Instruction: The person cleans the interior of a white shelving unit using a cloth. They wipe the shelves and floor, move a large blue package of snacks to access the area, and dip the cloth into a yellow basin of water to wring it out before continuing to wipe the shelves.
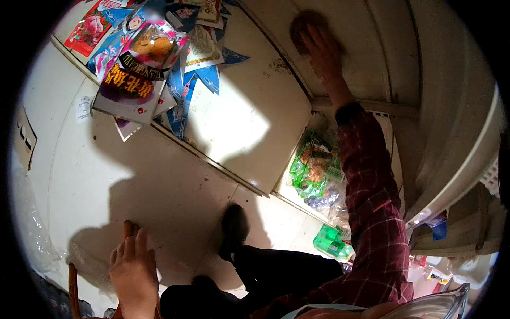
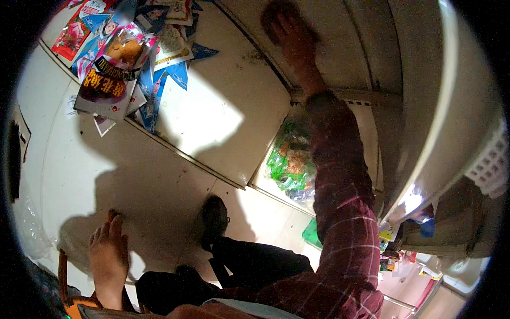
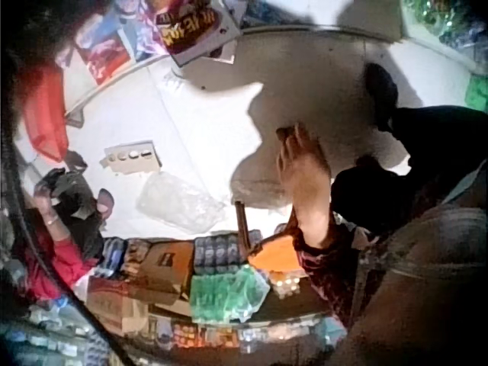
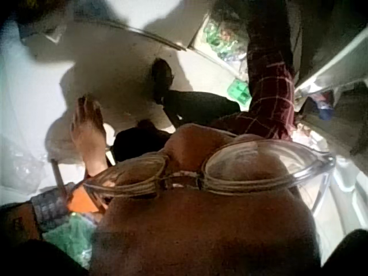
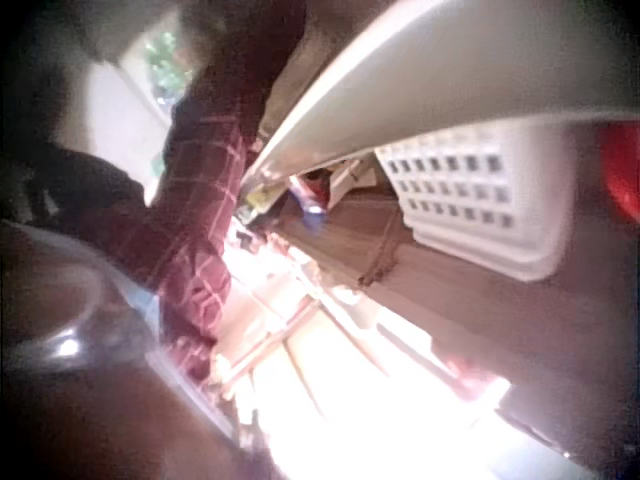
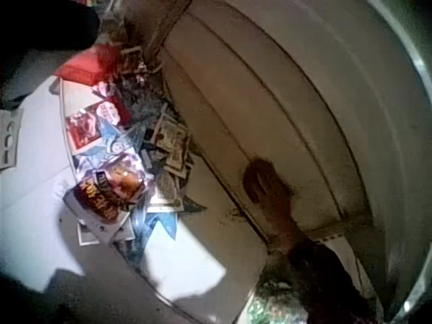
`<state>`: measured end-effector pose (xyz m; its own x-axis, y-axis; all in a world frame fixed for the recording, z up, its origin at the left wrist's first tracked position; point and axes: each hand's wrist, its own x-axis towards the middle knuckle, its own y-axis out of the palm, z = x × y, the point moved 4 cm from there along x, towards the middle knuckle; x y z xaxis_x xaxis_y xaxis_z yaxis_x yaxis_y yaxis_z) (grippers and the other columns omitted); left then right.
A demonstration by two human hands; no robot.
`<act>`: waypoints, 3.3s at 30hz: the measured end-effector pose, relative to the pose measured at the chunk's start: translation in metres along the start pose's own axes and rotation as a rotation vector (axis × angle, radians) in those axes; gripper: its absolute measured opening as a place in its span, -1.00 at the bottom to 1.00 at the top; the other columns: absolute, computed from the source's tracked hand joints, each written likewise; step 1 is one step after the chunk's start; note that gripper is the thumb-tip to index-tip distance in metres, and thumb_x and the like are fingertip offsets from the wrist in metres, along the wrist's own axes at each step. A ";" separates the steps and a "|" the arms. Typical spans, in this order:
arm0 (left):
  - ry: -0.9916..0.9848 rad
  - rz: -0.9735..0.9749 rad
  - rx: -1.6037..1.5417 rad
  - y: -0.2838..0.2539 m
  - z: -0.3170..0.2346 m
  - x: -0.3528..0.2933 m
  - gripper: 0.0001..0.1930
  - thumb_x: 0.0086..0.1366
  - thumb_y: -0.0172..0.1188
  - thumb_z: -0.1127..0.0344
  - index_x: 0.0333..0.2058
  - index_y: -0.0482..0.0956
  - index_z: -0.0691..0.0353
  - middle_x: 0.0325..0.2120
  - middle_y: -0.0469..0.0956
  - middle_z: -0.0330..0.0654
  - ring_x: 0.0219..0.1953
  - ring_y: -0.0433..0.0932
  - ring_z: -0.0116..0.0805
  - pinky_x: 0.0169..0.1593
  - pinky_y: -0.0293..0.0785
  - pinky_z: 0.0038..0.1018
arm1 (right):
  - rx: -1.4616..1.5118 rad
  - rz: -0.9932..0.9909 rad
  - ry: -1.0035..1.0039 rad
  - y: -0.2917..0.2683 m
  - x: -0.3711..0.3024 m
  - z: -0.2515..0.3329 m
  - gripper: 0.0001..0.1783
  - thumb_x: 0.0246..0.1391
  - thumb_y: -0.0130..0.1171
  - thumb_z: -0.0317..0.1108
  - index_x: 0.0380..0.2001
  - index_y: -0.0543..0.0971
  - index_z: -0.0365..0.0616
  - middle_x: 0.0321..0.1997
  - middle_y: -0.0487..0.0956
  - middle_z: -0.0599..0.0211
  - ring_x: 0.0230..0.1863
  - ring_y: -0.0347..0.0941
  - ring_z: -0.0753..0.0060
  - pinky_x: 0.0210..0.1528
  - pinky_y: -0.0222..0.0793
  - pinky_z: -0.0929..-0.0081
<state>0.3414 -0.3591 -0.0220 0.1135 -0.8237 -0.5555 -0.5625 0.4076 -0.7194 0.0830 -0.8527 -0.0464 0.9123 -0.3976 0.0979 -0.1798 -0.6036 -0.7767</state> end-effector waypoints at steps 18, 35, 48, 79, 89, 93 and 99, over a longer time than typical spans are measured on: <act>-0.042 -0.021 -0.017 -0.007 0.011 -0.005 -0.61 0.18 0.06 0.40 0.02 0.38 0.28 -0.19 0.48 -0.01 -0.12 0.47 -0.04 -0.01 0.38 -0.25 | 0.198 0.221 0.408 -0.012 -0.063 0.002 -0.43 0.01 0.14 -0.39 0.15 0.34 0.11 0.29 0.19 0.13 0.27 0.15 0.02 0.18 0.24 0.09; -0.066 -0.052 -0.042 -0.016 0.024 -0.009 -0.65 0.25 -0.03 0.37 0.02 0.39 0.28 -0.21 0.47 0.04 -0.14 0.44 0.04 -0.02 0.34 -0.16 | 0.453 0.212 0.199 -0.020 0.169 0.037 -0.53 0.23 -0.17 -0.27 0.20 0.29 -0.09 0.38 0.07 0.18 0.37 -0.04 0.16 0.39 -0.13 0.32; 0.086 -0.110 0.040 -0.005 0.011 -0.007 -0.65 0.19 0.05 0.40 -0.01 0.39 0.27 -0.24 0.48 0.00 -0.16 0.47 -0.03 -0.07 0.39 -0.22 | 0.725 0.307 0.389 0.022 -0.179 0.083 -0.41 0.11 -0.01 -0.09 0.15 0.29 -0.17 0.25 0.23 -0.08 0.28 0.08 -0.23 0.27 0.07 0.00; 0.136 -0.086 0.021 -0.002 -0.003 -0.011 -0.68 0.21 -0.02 0.40 -0.04 0.40 0.26 -0.27 0.49 0.01 -0.19 0.48 0.01 -0.11 0.39 -0.17 | 0.529 0.316 0.525 -0.006 -0.080 0.144 -0.40 0.18 -0.24 0.04 0.30 0.11 0.31 0.36 0.08 0.09 0.35 -0.04 -0.07 0.32 -0.13 -0.01; 0.140 -0.136 -0.074 -0.003 -0.008 -0.021 -0.74 0.23 0.00 0.41 -0.10 0.43 0.27 -0.28 0.51 -0.02 -0.19 0.48 -0.01 -0.11 0.40 -0.20 | 0.671 0.509 0.204 -0.122 -0.185 0.211 -0.17 -0.07 0.12 -0.42 0.27 0.13 0.50 0.13 0.28 0.12 0.01 0.33 0.08 -0.15 0.49 0.32; 0.230 -0.195 -0.046 0.004 0.003 -0.021 -0.76 0.23 0.02 0.40 -0.12 0.44 0.28 -0.30 0.51 -0.01 -0.20 0.48 -0.01 -0.13 0.40 -0.20 | 0.671 0.597 0.196 -0.144 -0.206 0.226 -0.13 -0.07 0.14 -0.38 0.29 0.07 0.50 0.09 0.28 0.14 -0.01 0.32 0.10 -0.17 0.52 0.32; 0.169 -0.136 -0.125 -0.002 -0.015 -0.008 -0.79 0.27 0.02 0.30 -0.19 0.46 0.28 -0.29 0.50 0.01 -0.23 0.48 0.03 -0.18 0.41 -0.19 | 0.554 0.593 0.596 -0.068 -0.100 0.163 -0.33 0.03 0.02 -0.34 0.25 0.18 0.29 0.10 0.37 0.00 -0.07 0.46 -0.07 -0.08 0.44 0.10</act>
<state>0.3290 -0.3590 -0.0100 0.0624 -0.9264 -0.3714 -0.6493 0.2449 -0.7200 0.0638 -0.6590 -0.1047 0.3707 -0.9022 -0.2204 -0.2102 0.1497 -0.9661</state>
